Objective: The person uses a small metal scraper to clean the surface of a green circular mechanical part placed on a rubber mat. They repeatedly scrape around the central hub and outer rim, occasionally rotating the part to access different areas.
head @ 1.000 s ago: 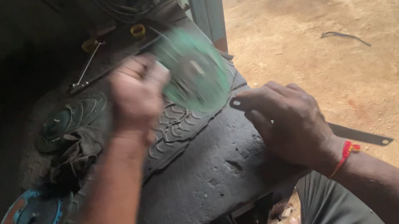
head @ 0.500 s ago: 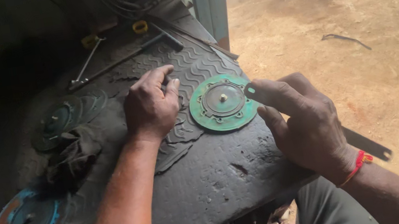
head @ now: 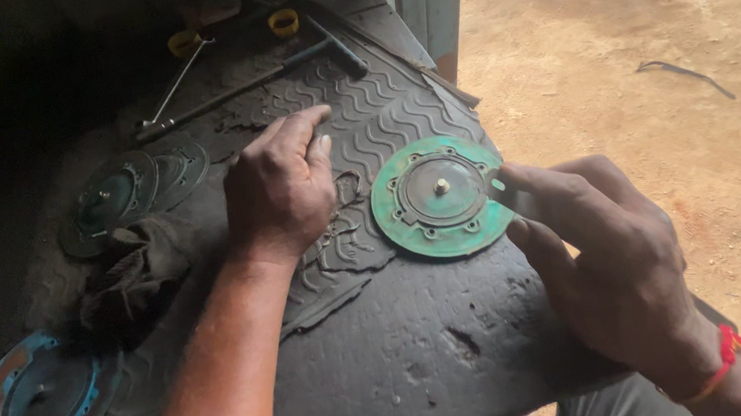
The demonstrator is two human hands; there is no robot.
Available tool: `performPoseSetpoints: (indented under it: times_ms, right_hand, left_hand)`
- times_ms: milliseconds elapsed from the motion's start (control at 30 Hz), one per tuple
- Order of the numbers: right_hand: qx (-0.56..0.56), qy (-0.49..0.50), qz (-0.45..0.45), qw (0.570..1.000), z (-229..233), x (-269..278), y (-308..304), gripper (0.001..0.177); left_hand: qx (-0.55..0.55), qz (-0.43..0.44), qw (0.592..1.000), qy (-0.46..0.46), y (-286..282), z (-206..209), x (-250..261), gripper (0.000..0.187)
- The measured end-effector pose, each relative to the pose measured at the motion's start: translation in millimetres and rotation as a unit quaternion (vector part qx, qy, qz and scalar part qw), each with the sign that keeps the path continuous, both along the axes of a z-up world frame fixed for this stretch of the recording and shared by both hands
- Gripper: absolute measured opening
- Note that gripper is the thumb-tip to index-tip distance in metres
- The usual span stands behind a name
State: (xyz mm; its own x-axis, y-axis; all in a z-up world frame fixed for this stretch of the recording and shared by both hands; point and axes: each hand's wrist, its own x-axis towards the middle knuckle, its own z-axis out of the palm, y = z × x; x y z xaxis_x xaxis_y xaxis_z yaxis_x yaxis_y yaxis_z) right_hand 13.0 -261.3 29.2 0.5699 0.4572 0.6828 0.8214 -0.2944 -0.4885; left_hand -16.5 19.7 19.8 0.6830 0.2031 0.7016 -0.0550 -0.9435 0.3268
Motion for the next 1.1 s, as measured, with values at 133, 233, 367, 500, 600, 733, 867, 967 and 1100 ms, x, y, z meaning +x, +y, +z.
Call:
performPoseSetpoints:
  times_ms: [133,233,367,500,600,733,867,967,1100]
  right_hand:
    - [0.030,0.026,0.011,0.999,-3,1,0,0.035]
    - [0.040,0.040,0.024,0.998,-2,0,0,0.035]
    - [0.037,0.045,0.018,0.998,1,1,0,0.038]
    - [0.028,0.034,0.018,0.999,-5,2,-4,0.041]
    - [0.035,0.029,0.031,0.999,-6,2,-3,0.043]
    - [0.052,0.060,0.032,0.996,-7,3,-4,0.043]
    - [0.044,0.064,0.023,0.997,-5,2,-6,0.040]
    - [0.037,0.054,0.029,0.997,-1,1,-5,0.038]
    - [0.022,0.050,0.017,0.998,1,0,-3,0.039]
  left_hand:
    - [-0.016,0.005,1.000,0.018,2,0,1,0.024]
    - [-0.013,-0.014,1.000,0.024,-2,0,0,0.024]
    - [-0.025,-0.038,0.998,0.031,-7,4,3,0.024]
    - [-0.032,-0.033,0.998,0.045,-5,0,2,0.024]
    - [-0.031,-0.024,0.998,0.049,-5,0,1,0.023]
    - [-0.023,-0.030,0.998,0.052,-6,0,5,0.023]
    - [-0.043,-0.006,0.997,0.061,-7,0,4,0.023]
    - [-0.046,0.005,0.996,0.071,-7,0,3,0.023]
    - [-0.026,-0.025,0.998,0.047,-8,1,3,0.023]
